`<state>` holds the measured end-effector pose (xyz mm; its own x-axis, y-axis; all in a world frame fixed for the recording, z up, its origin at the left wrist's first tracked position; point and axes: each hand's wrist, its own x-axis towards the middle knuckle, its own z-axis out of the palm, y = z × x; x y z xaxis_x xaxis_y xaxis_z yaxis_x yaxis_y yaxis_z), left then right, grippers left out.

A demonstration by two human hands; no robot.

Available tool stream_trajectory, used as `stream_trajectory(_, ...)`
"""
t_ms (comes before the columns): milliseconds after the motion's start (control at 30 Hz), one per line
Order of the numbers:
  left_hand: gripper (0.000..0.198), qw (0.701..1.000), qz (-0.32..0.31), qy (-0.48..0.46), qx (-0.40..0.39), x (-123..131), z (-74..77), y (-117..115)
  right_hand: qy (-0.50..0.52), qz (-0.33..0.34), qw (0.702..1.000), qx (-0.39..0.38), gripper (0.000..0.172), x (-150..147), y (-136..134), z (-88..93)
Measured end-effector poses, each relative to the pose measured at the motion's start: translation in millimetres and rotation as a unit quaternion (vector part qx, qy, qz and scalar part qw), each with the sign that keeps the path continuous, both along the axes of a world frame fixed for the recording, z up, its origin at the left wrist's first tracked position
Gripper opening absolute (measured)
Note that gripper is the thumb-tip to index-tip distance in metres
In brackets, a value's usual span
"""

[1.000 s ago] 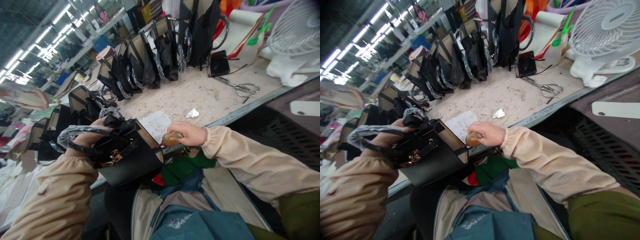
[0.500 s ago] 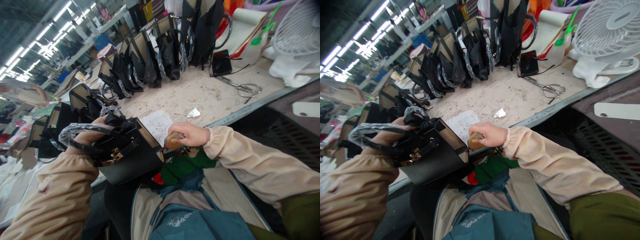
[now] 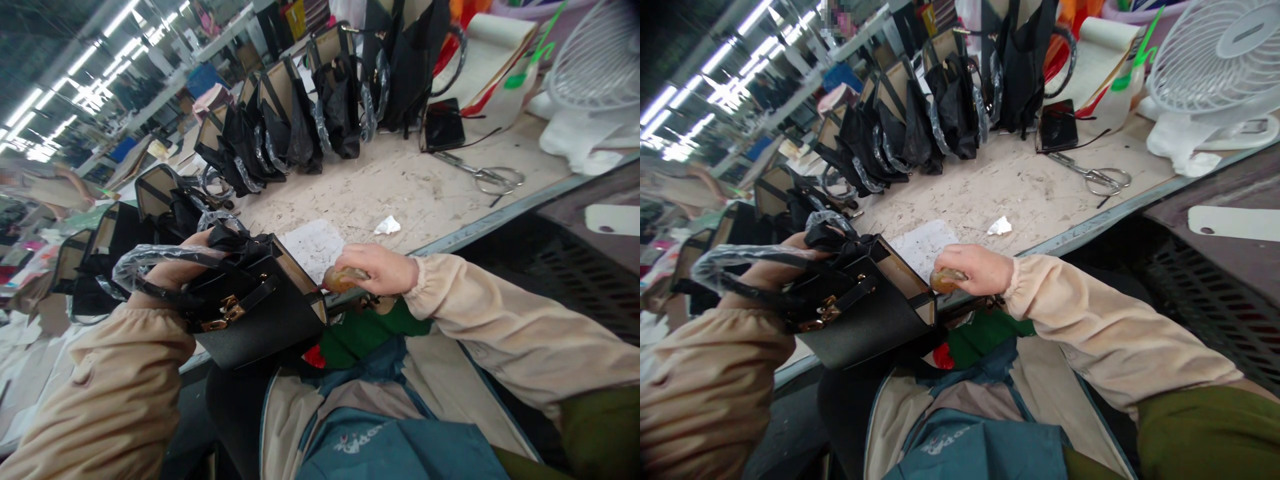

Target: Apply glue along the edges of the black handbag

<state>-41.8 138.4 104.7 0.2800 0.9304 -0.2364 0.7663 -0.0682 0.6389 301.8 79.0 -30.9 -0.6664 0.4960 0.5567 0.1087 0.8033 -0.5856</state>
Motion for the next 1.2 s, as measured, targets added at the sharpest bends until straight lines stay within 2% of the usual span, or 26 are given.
stream_trajectory(167,0.031,1.0,0.017,-0.01,0.007,2.7,0.2,-1.1,0.026,-0.034,0.999,0.029,0.012,1.7,-1.2,2.9)
stream_trajectory(467,0.032,1.0,0.01,-0.014,-0.017,-4.5,-0.4,0.9,-0.026,0.018,0.999,-0.005,0.014,-0.7,-1.9,-3.0)
stream_trajectory(633,0.031,1.0,-0.003,-0.005,-0.001,-8.6,-2.4,0.7,-0.007,0.008,1.0,-0.013,0.014,0.3,-2.2,-1.2)
stream_trajectory(867,0.037,1.0,0.0,0.005,0.005,1.3,0.5,-1.5,-0.022,0.016,1.0,0.001,0.012,0.8,-2.5,-1.8)
stream_trajectory(1067,0.034,1.0,0.005,0.009,0.008,-1.6,-0.7,0.5,-0.007,-0.013,1.0,0.021,0.016,0.1,-3.3,0.2)
stream_trajectory(1200,0.037,1.0,-0.004,0.01,0.008,-5.5,-1.9,2.9,0.019,-0.014,1.0,0.0,0.012,0.9,-3.7,2.3)
